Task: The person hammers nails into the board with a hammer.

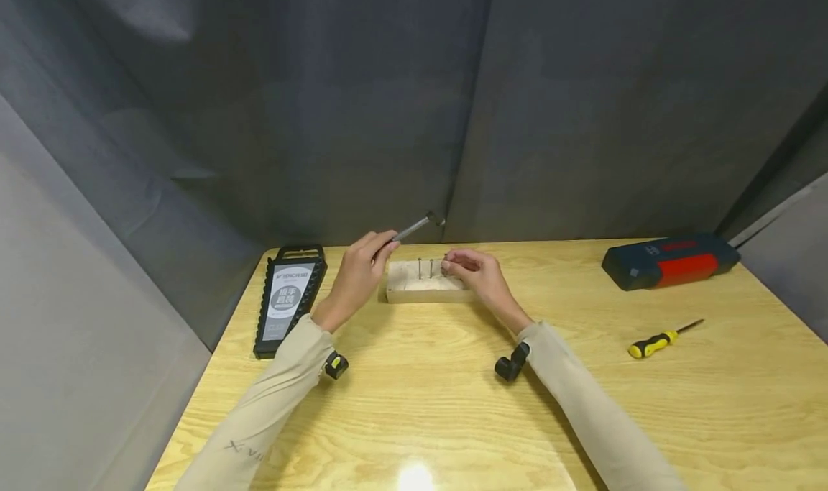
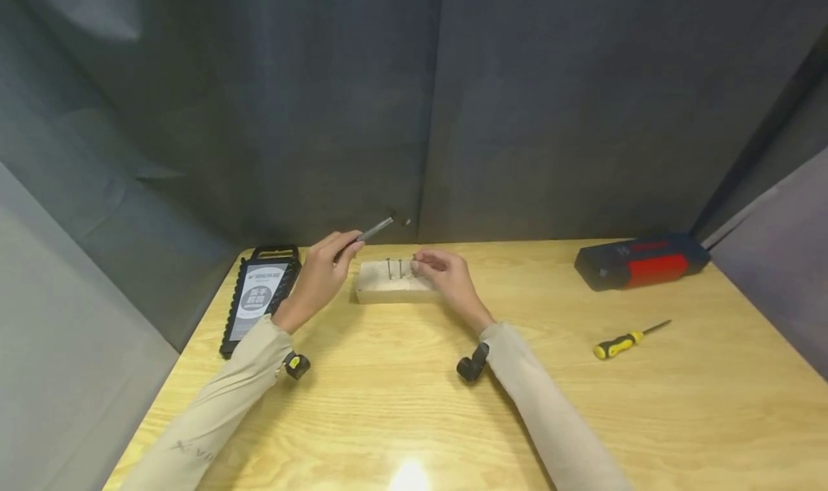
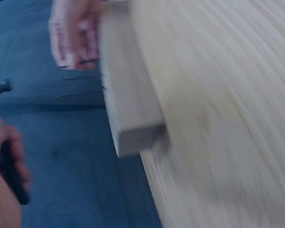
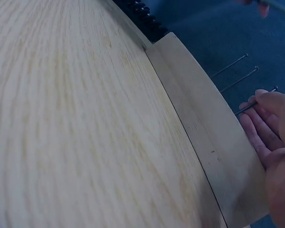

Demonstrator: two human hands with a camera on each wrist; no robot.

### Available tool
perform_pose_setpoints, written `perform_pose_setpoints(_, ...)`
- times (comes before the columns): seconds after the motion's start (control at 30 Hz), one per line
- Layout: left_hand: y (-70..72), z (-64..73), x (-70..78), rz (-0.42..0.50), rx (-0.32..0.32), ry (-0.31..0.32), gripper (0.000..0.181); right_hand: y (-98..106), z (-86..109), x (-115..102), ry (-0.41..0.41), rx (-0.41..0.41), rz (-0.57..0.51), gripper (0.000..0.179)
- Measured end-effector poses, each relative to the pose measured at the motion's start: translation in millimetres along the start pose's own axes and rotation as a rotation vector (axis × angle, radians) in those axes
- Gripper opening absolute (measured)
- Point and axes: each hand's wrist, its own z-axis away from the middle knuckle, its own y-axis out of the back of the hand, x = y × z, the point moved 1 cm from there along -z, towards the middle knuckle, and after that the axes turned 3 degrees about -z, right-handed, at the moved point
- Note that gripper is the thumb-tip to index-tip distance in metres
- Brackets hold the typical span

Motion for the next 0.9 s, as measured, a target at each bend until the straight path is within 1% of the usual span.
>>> perform_pose_setpoints(0.1, -4.9, 4.3, -1.3, -0.07, -0.124, -0.024, 0.023, 2, -0.8, -1, 0.002, 0.008, 0.002, 0.022)
perform_pose_setpoints(0.13, -5.7, 6.2, -1.9, -0.089, -0.152, -0.033, 0.023, 2, -1.1, 0, -0.001, 0.007, 0.007, 0.023)
perform_pose_setpoints(0.17, -6.1, 7.9, -2.5, -0.105, -0.166, -0.038, 0.023, 2, -1.2, 0, -0.005, 0.005, 0.009, 0.023)
perform_pose_setpoints(0.2, -6.4, 9.0, -3.0, -0.107, -0.164, -0.043, 0.022, 2, -1.3, 0, -0.008, 0.005, 0.013, 0.023)
perform_pose_setpoints(0.27, -6.5, 9.9, -3.9, -0.097, -0.142, -0.049, 0.022, 3, -1.0, 1, -0.01, -0.002, 0.022, 0.024)
perform_pose_setpoints(0.33, -7.2, 9.5, -4.5, -0.09, -0.118, -0.065, 0.021, 3, -0.8, 3, -0.012, 0.0, 0.018, 0.024)
perform_pose_setpoints(0.4, -9.1, 8.6, -5.4, -0.077, -0.107, -0.071, 0.021, 3, -0.5, 3, -0.003, 0.002, 0.015, 0.024)
perform_pose_setpoints(0.53, -12.4, 8.5, -6.5, -0.069, -0.137, -0.046, 0.022, 3, -0.9, 4, 0.015, 0.007, 0.015, 0.023)
perform_pose_setpoints(0.63, -12.0, 8.6, -5.6, -0.083, -0.162, -0.029, 0.022, 1, -1.3, 5, 0.026, -0.002, 0.017, 0.022)
perform_pose_setpoints(0.7, -9.1, 6.7, -3.3, -0.075, -0.148, -0.026, 0.022, 0, -0.5, 6, 0.031, -0.009, 0.019, 0.022)
perform_pose_setpoints(0.73, -6.8, 4.7, -2.1, -0.061, -0.126, -0.029, 0.022, 0, -0.1, 6, 0.032, -0.011, 0.02, 0.021)
perform_pose_setpoints(0.77, -4.1, 2.0, -0.4, -0.043, -0.098, -0.028, 0.022, -1, 0.2, 6, 0.034, -0.014, 0.021, 0.021)
perform_pose_setpoints(0.83, 1.0, -3.1, 2.7, 0.007, -0.021, -0.024, 0.023, -2, 1.2, 6, 0.038, -0.011, 0.025, 0.02)
perform_pose_setpoints(0.9, 4.0, -5.6, 5.0, 0.055, 0.046, -0.012, 0.024, -2, 1.6, 6, 0.039, -0.009, 0.034, 0.02)
